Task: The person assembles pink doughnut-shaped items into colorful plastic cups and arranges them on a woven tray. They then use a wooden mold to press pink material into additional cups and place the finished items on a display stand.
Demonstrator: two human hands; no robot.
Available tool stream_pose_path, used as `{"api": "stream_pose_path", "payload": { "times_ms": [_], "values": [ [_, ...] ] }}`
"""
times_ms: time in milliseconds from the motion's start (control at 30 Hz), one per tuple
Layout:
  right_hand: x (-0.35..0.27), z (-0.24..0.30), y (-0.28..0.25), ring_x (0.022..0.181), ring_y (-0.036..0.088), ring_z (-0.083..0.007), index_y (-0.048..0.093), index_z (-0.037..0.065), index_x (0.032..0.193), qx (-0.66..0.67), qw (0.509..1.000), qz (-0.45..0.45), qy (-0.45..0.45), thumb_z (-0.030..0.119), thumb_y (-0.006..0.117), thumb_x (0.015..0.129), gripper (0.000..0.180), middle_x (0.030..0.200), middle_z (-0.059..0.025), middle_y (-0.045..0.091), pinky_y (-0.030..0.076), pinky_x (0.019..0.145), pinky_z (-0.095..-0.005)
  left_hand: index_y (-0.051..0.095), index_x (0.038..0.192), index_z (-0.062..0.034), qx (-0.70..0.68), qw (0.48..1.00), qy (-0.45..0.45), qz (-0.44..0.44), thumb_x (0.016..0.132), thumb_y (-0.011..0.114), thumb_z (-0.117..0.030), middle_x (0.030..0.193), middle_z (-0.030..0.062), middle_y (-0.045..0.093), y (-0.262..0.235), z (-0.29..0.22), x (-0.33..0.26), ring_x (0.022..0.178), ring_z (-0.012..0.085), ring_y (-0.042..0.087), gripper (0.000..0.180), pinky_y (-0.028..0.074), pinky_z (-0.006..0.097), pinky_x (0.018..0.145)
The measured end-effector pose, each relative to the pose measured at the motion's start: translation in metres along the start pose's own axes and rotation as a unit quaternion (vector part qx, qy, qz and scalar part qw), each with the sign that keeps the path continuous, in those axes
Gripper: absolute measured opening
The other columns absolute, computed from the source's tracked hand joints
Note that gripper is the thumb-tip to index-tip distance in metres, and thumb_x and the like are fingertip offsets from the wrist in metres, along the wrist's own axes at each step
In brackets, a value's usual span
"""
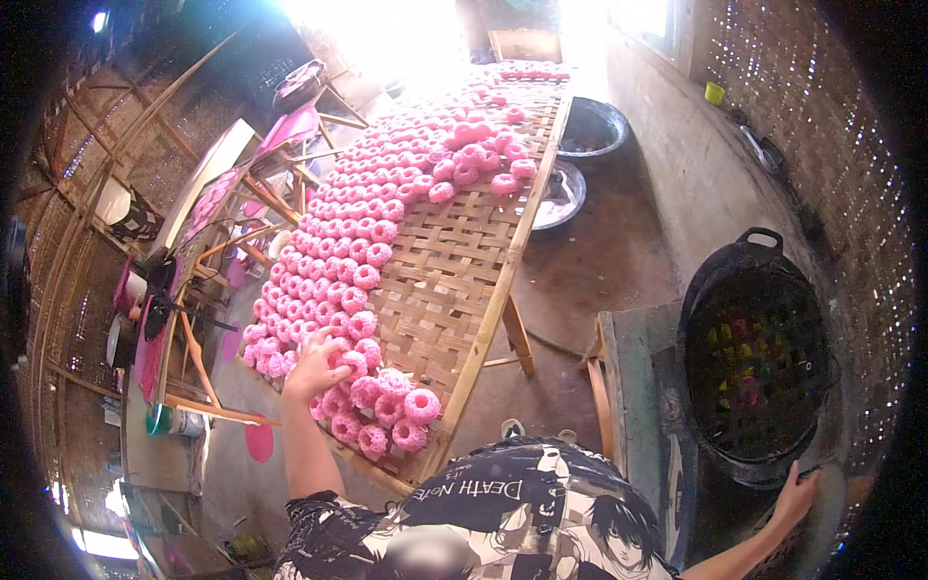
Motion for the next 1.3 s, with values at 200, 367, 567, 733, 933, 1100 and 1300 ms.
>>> {"api": "stream_pose_path", "payload": {
  "times_ms": [200,367,567,733,933,1100,1300],
  "values": [
    [0.004,-0.014,-0.002,0.096,0.056,-0.0327,0.034,0.009,0.136,0.065,0.997,-0.041,0.018,0.050,0.044,0.089,0.063,0.108,-0.0159,0.057,0.045,0.081,-0.0409,0.060,0.093,-0.0029,-0.183,0.970,0.068,-0.142,0.068,0.062,-0.022,0.086,0.0124,0.063,-0.031,-0.011,0.022,0.084,0.0264,0.060,0.032,0.047,0.034,0.077],
    [0.006,-0.005,-0.004,0.092,0.056,-0.0301,0.037,0.012,0.135,0.075,0.993,-0.077,-0.045,0.047,0.046,0.089,0.058,0.106,-0.0165,0.056,0.044,0.079,-0.0398,0.054,0.101,-0.0045,-0.110,0.988,-0.024,-0.108,0.069,0.069,-0.025,0.092,0.0128,0.063,-0.019,-0.025,0.103,0.085,0.0254,0.062,0.041,0.048,0.037,0.078],
    [-0.021,0.002,-0.020,0.087,0.057,-0.0258,0.040,0.013,0.134,0.104,0.993,-0.045,-0.034,0.045,0.046,0.090,0.055,0.104,-0.0138,0.055,0.045,0.077,-0.0373,0.059,0.102,-0.0171,0.010,0.996,-0.076,-0.046,0.068,0.068,-0.035,0.118,0.0107,0.052,0.004,-0.023,0.139,0.115,0.0294,0.044,0.039,0.026,0.053,0.101],
    [-0.039,-0.010,-0.030,0.088,0.057,-0.0239,0.041,0.010,0.133,0.102,0.994,-0.032,0.019,0.046,0.045,0.091,0.055,0.101,-0.0131,0.054,0.045,0.076,-0.0358,0.070,0.091,-0.0163,0.082,0.989,-0.121,-0.029,0.066,0.070,-0.035,0.134,0.0127,0.037,-0.008,-0.023,0.128,0.127,0.0315,0.028,0.032,0.024,0.046,0.106],
    [-0.043,-0.012,-0.024,0.073,0.054,-0.0221,0.052,0.007,0.121,0.100,0.991,-0.070,-0.049,0.038,0.052,0.089,0.044,0.082,-0.0094,0.056,0.044,0.065,-0.0360,0.071,0.075,-0.0149,0.043,0.994,-0.104,-0.015,0.065,0.075,-0.040,0.116,0.0086,0.049,-0.016,-0.024,0.133,0.118,0.0256,0.038,0.027,0.026,0.048,0.101],
    [-0.093,0.031,0.023,0.041,0.041,-0.0084,0.054,0.009,0.082,0.476,0.873,0.106,-0.022,0.035,0.053,0.090,0.027,0.054,0.0008,0.041,0.033,0.035,-0.0237,0.071,0.091,-0.0184,0.066,0.992,-0.105,-0.033,0.079,0.061,-0.047,0.114,0.0079,0.051,-0.037,-0.010,0.136,0.111,0.0249,0.046,0.033,0.036,0.045,0.095],
    [-0.190,0.077,0.075,0.064,0.054,-0.0187,0.048,0.009,0.093,0.729,0.499,0.401,0.241,0.058,0.062,0.073,0.055,0.071,-0.0048,0.050,0.046,0.056,-0.0302,0.067,0.091,-0.0008,-0.088,0.955,0.108,-0.262,0.079,0.066,-0.026,0.086,0.0126,0.065,-0.072,-0.003,0.095,0.087,0.0249,0.060,0.028,0.045,0.034,0.080]
  ]
}}
Point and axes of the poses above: each hand's wrist, its own x-axis towards the middle knuckle, its own y-axis out of the palm, z = x × y, the point moved 3 cm from there along x, towards the middle knuckle
